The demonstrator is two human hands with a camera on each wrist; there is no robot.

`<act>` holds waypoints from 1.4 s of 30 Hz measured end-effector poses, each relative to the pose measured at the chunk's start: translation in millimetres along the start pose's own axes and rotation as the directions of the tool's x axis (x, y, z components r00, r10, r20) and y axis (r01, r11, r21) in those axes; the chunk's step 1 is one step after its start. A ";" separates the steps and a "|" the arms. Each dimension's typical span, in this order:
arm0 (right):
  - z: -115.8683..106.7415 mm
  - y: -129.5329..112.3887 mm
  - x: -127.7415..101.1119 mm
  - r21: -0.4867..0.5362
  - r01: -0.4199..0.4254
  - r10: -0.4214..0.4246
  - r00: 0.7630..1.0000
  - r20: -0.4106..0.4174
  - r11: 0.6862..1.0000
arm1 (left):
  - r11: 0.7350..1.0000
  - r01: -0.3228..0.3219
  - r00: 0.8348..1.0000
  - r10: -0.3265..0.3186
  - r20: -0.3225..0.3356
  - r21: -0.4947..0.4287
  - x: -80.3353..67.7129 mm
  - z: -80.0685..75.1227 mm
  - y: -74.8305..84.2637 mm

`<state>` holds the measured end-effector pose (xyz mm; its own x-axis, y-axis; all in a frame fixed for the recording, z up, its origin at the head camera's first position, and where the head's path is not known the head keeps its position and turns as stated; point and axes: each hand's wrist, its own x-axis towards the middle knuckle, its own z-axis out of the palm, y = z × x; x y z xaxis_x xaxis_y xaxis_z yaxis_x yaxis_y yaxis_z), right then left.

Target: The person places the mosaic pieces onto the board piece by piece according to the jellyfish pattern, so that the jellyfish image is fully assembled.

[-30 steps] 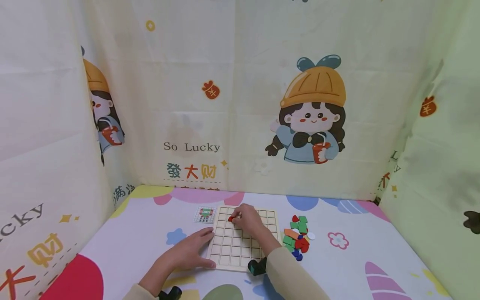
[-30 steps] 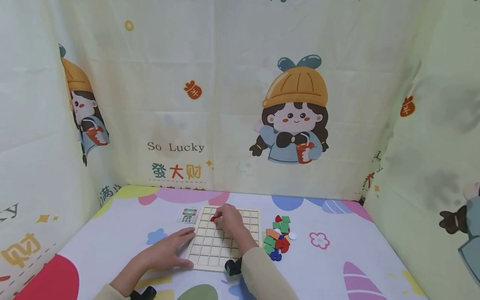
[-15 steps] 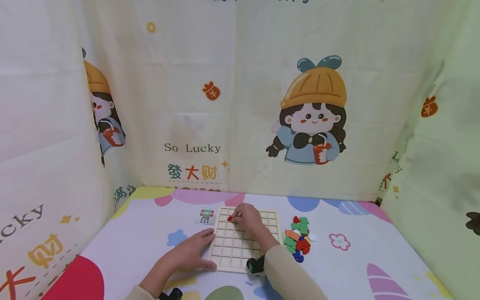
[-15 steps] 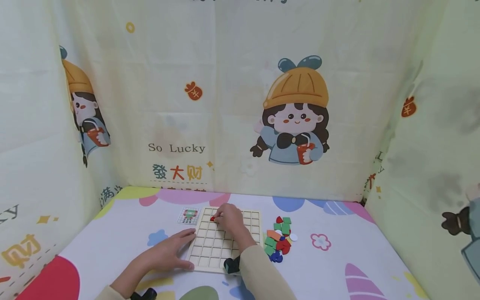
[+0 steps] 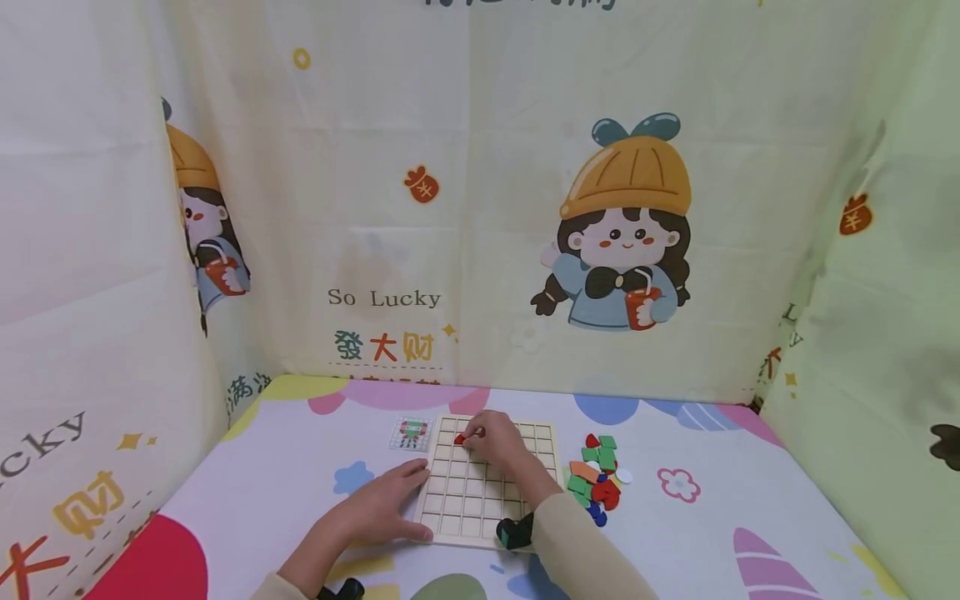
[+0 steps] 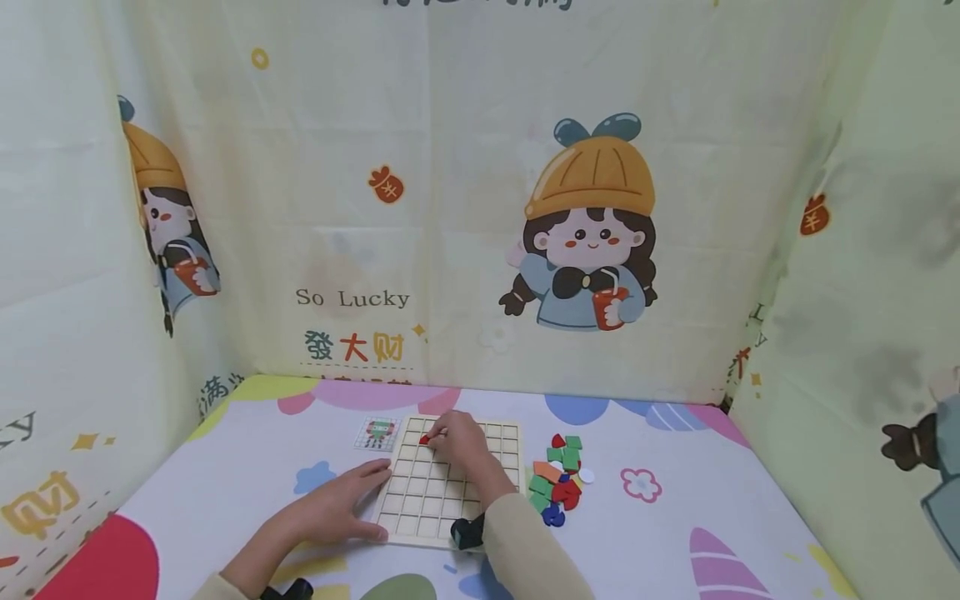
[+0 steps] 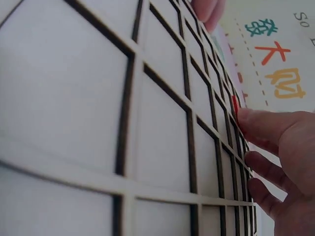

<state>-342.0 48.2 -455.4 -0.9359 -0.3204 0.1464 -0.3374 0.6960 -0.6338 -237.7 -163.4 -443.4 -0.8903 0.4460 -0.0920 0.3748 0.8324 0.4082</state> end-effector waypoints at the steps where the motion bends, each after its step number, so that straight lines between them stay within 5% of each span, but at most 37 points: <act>1: -1.1 1.0 -0.7 0.009 0.004 -0.005 1.000 0.013 1.000 | 1.000 0.001 1.000 -0.001 0.000 -0.001 -0.1 0.4 -0.2; 8: -12.6 5.0 -6.4 0.067 0.027 -0.030 0.998 0.054 0.997 | 1.000 0.004 1.000 -0.004 -0.001 -0.002 0.2 2.0 -0.7; 20: -48.7 14.1 -31.7 0.088 0.077 -0.075 0.997 -0.031 0.993 | 1.000 -0.022 1.000 0.023 -0.001 0.013 1.1 1.8 -0.9; 32: -87.9 43.8 -65.3 0.099 -0.009 0.022 0.991 -0.134 0.995 | 1.000 -0.013 0.999 0.013 0.038 0.021 -1.4 -3.6 3.9; 42: -98.4 65.6 -82.0 0.049 -0.130 0.136 0.976 -0.170 0.990 | 0.999 -0.005 0.998 0.003 0.056 0.042 1.2 -4.1 5.0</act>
<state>-297.4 183.4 -434.3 -0.9766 -0.1086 0.1859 -0.2080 0.6993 -0.6839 -237.9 -160.0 -437.7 -0.8733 0.4660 -0.1420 0.3899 0.8433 0.3698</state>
